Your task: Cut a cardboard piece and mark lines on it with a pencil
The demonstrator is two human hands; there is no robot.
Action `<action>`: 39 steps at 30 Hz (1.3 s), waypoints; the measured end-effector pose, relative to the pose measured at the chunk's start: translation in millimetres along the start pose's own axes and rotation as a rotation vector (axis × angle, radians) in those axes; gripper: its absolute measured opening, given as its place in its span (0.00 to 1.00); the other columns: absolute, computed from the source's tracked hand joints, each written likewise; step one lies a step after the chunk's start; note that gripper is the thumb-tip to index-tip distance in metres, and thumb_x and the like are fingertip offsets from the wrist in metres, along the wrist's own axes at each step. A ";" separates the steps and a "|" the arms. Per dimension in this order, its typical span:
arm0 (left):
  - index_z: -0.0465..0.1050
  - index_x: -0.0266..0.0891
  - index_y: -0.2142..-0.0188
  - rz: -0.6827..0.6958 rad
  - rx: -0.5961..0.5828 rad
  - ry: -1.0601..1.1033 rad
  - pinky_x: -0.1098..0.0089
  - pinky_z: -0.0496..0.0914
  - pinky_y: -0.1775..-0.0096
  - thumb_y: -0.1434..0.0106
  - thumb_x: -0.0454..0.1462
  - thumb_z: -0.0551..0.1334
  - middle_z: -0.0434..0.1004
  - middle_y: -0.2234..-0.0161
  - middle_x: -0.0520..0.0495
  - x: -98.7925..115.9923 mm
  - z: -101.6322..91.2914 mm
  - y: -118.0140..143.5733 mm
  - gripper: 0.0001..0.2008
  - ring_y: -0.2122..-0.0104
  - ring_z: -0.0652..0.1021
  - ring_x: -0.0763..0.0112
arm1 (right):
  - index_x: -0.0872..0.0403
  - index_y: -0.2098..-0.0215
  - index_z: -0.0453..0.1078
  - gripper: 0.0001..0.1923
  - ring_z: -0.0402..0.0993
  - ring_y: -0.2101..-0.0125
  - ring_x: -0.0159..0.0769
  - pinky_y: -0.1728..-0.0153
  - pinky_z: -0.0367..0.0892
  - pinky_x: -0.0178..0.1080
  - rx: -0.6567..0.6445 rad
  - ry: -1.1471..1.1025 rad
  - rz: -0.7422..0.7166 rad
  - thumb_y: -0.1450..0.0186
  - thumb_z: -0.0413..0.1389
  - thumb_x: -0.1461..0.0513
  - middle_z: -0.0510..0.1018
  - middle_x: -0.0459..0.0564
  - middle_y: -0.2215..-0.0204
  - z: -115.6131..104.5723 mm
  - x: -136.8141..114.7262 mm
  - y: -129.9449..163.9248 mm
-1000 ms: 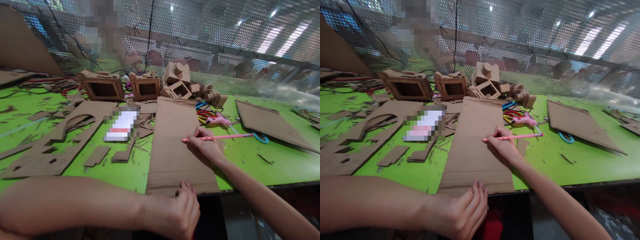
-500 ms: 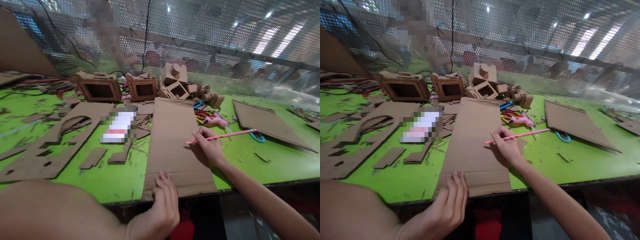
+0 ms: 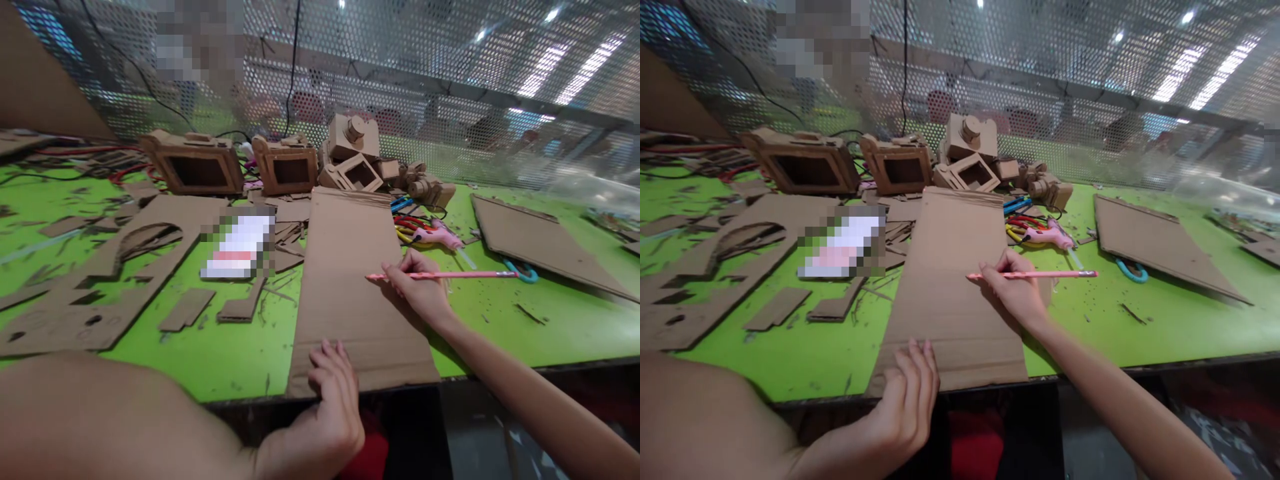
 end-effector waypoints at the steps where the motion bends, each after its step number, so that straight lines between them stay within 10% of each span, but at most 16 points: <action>1: 0.73 0.24 0.51 -0.015 0.004 0.041 0.89 0.67 0.58 0.39 0.14 0.43 0.82 0.58 0.47 -0.8 1.1 0.1 0.26 0.58 0.78 0.91 | 0.51 0.82 0.55 0.19 0.58 0.85 0.25 0.82 0.53 0.33 -0.006 0.006 -0.002 0.43 0.60 0.55 0.63 0.39 0.88 0.3 -0.3 0.2; 16: 0.68 0.18 0.50 -0.237 -0.036 0.614 0.86 0.70 0.64 0.37 0.18 0.37 0.82 0.60 0.40 -17.3 15.7 -0.3 0.25 0.63 0.80 0.85 | 0.51 0.83 0.55 0.19 0.59 0.84 0.26 0.81 0.57 0.33 -0.015 -0.048 0.016 0.45 0.61 0.58 0.62 0.38 0.87 2.4 1.3 1.9; 26: 0.72 0.21 0.59 -0.888 0.094 1.652 0.65 0.72 0.73 0.43 0.37 0.38 0.80 0.68 0.31 -42.8 56.9 11.7 0.29 0.72 0.81 0.63 | 0.51 0.83 0.55 0.18 0.56 0.88 0.23 0.85 0.53 0.31 -0.011 -0.090 0.032 0.44 0.60 0.58 0.62 0.38 0.90 -1.2 -6.7 5.2; 39: 0.75 0.23 0.62 -0.913 0.178 1.745 0.64 0.69 0.74 0.46 0.46 0.42 0.80 0.71 0.31 -44.6 67.7 16.4 0.32 0.74 0.80 0.60 | 0.52 0.84 0.57 0.16 0.56 0.87 0.23 0.83 0.63 0.32 -0.055 -0.172 0.102 0.46 0.60 0.60 0.61 0.36 0.89 5.4 -0.8 6.3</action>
Point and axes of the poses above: each hand's wrist, its own y-axis away from the middle knuckle, its own z-axis out of the palm, x = y × z, the point moved 7 cm from there along -y, towards the middle knuckle
